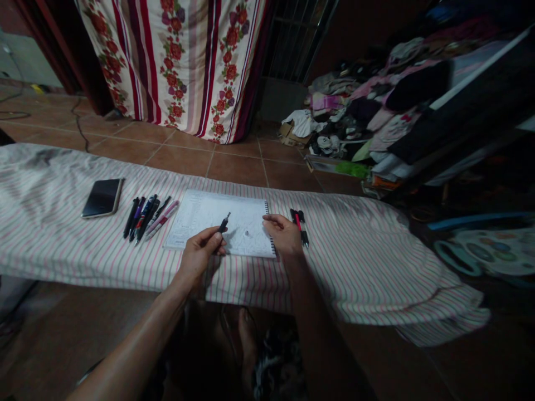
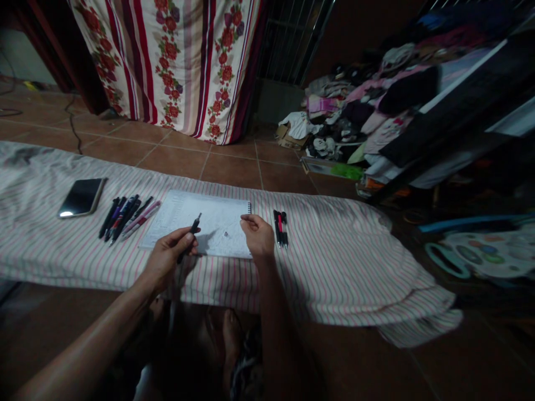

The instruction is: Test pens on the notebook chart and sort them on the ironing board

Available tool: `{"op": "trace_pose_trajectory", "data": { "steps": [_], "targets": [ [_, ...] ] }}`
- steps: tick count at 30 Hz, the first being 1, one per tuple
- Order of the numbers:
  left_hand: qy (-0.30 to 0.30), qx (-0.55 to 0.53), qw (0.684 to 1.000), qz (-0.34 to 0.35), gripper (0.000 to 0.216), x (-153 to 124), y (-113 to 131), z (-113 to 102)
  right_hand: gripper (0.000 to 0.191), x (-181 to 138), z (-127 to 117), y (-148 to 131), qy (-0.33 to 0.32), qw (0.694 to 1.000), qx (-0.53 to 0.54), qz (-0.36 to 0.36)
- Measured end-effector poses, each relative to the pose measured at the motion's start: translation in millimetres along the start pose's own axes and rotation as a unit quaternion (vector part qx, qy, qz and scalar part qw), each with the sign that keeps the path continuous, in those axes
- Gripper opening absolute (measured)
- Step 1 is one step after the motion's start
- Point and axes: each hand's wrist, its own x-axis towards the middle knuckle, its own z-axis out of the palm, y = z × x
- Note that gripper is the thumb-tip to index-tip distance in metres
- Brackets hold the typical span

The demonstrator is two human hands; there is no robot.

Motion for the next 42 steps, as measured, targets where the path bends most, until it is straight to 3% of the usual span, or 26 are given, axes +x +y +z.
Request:
{"op": "trace_pose_trajectory", "data": {
  "steps": [10,17,21,25,29,42],
  "targets": [
    [-0.013,0.0,1.0,-0.006,0.029,0.8,-3.0,-0.8,0.024,-5.8,16.1,15.9,-0.1,0.954,-0.271,-0.074],
    [-0.016,0.001,1.0,-0.015,0.031,-1.0,-2.7,0.6,0.018,-10.3,22.7,18.1,-0.099,0.923,-0.352,-0.119],
    [-0.013,0.004,0.999,-0.029,0.033,-1.5,-2.9,1.4,0.017,-8.8,21.5,13.7,-0.082,0.952,-0.272,-0.118],
    [-0.016,0.003,0.999,-0.042,0.033,-2.7,-4.9,3.1,0.018,-10.4,22.8,-5.9,-0.074,0.992,-0.067,-0.074],
    [-0.015,-0.001,0.998,-0.056,0.034,-4.2,-6.7,5.1,0.025,-18.2,25.4,-29.3,-0.07,0.994,0.078,-0.035],
    [-0.019,-0.005,0.997,-0.071,0.036,-7.1,-7.2,9.8,0.029,-30.1,26.2,-48.5,-0.121,0.985,0.119,0.018]
  ]
}}
